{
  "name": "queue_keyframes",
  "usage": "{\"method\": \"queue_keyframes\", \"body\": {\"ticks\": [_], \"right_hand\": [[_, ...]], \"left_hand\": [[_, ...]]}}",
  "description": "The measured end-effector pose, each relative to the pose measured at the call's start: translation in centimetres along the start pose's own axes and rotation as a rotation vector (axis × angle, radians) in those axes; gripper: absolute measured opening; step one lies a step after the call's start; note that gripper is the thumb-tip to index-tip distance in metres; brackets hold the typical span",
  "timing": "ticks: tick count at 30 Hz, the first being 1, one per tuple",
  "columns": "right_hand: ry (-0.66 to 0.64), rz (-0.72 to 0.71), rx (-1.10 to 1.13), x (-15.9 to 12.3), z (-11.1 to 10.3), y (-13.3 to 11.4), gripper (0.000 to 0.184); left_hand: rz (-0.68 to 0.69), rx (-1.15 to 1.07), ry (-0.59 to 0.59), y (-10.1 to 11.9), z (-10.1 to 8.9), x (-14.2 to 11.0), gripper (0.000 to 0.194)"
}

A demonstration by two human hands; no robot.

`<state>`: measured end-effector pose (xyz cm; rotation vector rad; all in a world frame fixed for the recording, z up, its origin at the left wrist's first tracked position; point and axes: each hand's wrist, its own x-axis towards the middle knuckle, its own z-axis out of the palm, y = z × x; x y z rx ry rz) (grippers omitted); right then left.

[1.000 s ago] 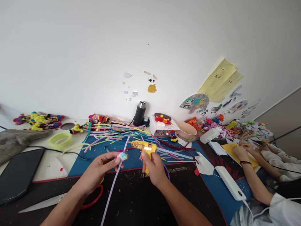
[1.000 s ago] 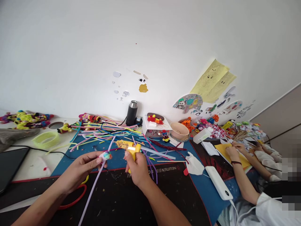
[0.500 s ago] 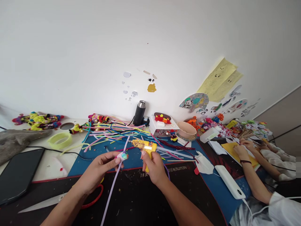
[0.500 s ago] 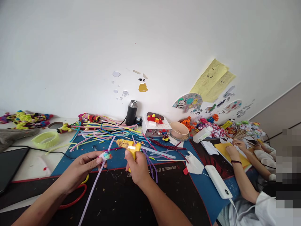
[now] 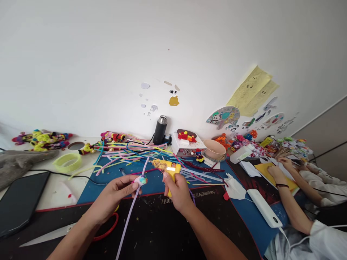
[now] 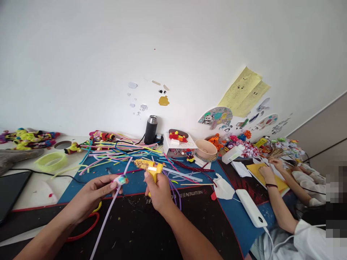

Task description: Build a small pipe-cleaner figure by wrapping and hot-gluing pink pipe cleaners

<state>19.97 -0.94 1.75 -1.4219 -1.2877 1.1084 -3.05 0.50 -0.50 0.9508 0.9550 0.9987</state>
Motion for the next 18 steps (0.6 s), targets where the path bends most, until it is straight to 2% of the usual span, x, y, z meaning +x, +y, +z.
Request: {"method": "queue_keyframes", "body": {"ticks": [18], "right_hand": [[0.025, -0.027, 0.023, 0.57, -0.09, 0.77, 0.064]], "left_hand": [[0.040, 0.079, -0.041, -0.45, -0.46, -0.03, 0.043]]}}
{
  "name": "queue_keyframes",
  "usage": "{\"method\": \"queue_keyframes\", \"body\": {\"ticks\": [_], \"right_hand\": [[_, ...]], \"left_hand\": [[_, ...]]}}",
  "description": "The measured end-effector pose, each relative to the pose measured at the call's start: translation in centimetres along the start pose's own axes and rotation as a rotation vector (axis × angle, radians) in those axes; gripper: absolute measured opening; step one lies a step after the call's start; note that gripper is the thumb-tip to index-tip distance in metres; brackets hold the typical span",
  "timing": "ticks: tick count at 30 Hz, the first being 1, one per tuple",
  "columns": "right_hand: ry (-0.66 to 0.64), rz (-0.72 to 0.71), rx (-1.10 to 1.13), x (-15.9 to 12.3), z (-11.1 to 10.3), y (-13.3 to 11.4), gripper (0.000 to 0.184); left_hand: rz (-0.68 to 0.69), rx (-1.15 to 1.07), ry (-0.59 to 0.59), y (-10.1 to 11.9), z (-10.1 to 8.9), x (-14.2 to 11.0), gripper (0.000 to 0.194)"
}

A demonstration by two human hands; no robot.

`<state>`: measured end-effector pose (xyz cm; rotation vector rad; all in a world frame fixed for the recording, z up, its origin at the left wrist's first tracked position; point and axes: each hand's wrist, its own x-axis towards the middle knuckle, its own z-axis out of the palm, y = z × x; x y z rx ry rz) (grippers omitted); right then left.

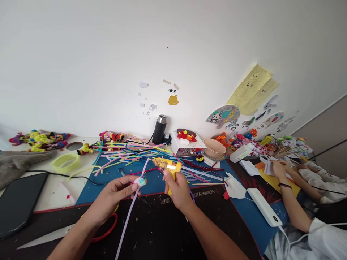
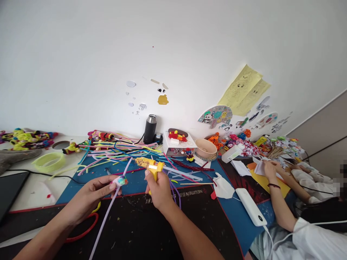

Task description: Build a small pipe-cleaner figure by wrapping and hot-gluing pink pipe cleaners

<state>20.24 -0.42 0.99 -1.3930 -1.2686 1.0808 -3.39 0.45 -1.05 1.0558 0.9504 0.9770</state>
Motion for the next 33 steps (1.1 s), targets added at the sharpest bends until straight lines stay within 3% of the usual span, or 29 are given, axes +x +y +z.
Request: {"method": "queue_keyframes", "body": {"ticks": [14, 24, 33], "right_hand": [[0.024, -0.001, -0.013, 0.26, -0.07, 0.30, 0.065], [0.022, 0.028, 0.008, 0.31, -0.10, 0.39, 0.062], [-0.051, 0.072, 0.044, 0.05, -0.30, 0.74, 0.059]], "left_hand": [[-0.008, -0.009, -0.014, -0.10, -0.14, 0.00, 0.042], [-0.029, 0.017, 0.053, 0.07, -0.05, -0.03, 0.052], [-0.038, 0.009, 0.064, 0.52, 0.11, 0.06, 0.052]]}}
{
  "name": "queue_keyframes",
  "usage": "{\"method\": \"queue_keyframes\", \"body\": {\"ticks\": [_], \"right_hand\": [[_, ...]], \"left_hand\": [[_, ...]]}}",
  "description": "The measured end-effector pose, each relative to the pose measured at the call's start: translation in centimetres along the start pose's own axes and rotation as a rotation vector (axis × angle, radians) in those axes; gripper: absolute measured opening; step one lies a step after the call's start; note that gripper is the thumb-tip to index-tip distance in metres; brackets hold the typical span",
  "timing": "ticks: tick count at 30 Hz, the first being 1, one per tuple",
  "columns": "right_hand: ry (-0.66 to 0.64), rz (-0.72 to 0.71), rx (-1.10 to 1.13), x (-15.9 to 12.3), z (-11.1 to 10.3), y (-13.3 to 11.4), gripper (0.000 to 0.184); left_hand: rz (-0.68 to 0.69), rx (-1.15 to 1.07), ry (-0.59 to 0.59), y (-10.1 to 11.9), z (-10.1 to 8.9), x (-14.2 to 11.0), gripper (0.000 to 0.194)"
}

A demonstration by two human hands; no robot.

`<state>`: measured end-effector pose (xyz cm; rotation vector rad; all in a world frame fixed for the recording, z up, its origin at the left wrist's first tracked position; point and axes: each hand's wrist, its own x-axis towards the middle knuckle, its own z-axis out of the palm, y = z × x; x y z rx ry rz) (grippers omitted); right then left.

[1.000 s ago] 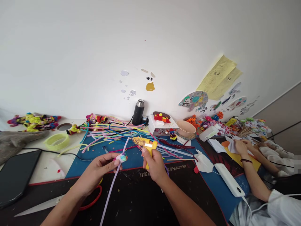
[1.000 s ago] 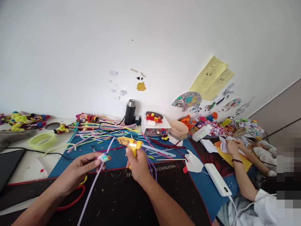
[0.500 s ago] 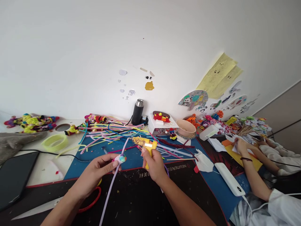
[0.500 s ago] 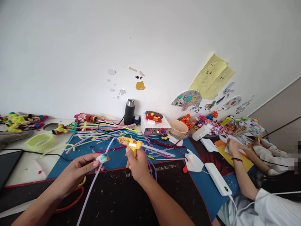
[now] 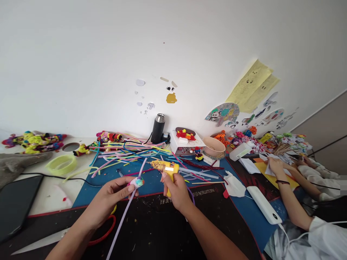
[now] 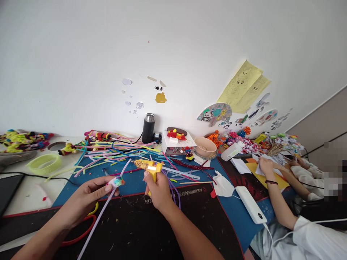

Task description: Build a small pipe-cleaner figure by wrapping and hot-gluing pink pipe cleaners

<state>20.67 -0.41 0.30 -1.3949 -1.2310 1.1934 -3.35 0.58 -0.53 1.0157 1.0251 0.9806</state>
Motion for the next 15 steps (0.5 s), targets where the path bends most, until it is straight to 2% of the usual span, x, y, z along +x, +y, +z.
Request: {"method": "queue_keyframes", "body": {"ticks": [7, 15], "right_hand": [[-0.069, 0.008, -0.047, -0.60, 0.20, 0.44, 0.060], [-0.019, 0.005, 0.024, -0.52, 0.24, -0.18, 0.062]], "left_hand": [[0.004, 0.006, 0.038, 0.22, 0.14, -0.06, 0.055], [-0.023, -0.044, 0.057, 0.23, 0.05, -0.02, 0.053]]}}
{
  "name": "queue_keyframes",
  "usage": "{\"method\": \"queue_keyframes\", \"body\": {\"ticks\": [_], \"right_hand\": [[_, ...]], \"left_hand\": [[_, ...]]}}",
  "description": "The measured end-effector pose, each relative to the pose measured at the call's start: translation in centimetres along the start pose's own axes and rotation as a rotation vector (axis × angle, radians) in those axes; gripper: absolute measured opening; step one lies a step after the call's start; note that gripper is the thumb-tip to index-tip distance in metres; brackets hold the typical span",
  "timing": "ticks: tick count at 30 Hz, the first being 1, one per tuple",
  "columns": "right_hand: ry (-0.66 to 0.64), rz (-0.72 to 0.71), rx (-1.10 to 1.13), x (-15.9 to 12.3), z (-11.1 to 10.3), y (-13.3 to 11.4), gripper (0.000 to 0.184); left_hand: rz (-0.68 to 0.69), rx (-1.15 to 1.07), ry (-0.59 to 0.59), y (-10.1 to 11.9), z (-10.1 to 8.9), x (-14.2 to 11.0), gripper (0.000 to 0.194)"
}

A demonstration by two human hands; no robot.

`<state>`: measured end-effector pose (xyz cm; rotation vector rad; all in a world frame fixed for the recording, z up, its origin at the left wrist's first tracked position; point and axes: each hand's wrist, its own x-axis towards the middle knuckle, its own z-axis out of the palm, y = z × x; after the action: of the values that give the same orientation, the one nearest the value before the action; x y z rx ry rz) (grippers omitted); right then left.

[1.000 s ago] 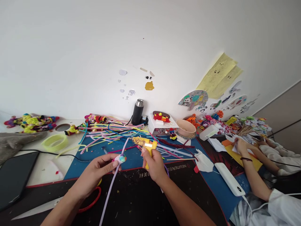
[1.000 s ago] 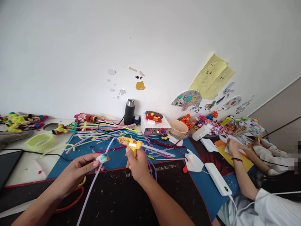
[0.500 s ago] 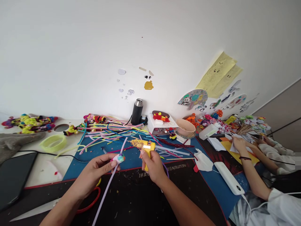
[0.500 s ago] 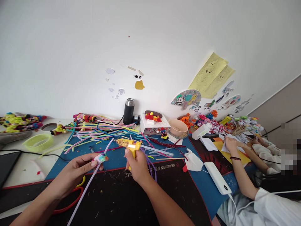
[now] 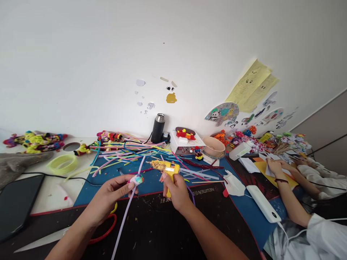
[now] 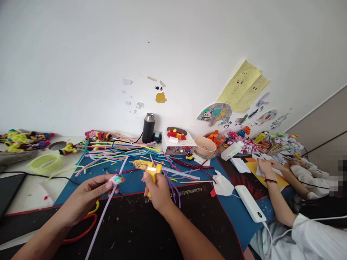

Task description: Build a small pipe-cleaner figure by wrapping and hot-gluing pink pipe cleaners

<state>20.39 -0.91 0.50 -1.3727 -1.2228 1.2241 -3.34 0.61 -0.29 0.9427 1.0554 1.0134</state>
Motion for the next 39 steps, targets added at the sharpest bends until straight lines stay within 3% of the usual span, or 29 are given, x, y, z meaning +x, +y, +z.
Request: {"method": "queue_keyframes", "body": {"ticks": [13, 25, 39], "right_hand": [[-0.014, -0.022, 0.014, -0.19, 0.24, -0.69, 0.061], [-0.014, -0.032, -0.013, -0.03, 0.13, -0.31, 0.061], [-0.043, -0.012, -0.024, -0.23, 0.14, 0.27, 0.063]], "left_hand": [[0.053, 0.077, -0.066, -0.35, -0.20, 0.03, 0.049], [0.038, 0.016, -0.100, -0.56, -0.25, 0.01, 0.045], [0.064, 0.077, -0.075, -0.68, -0.39, 0.04, 0.049]]}}
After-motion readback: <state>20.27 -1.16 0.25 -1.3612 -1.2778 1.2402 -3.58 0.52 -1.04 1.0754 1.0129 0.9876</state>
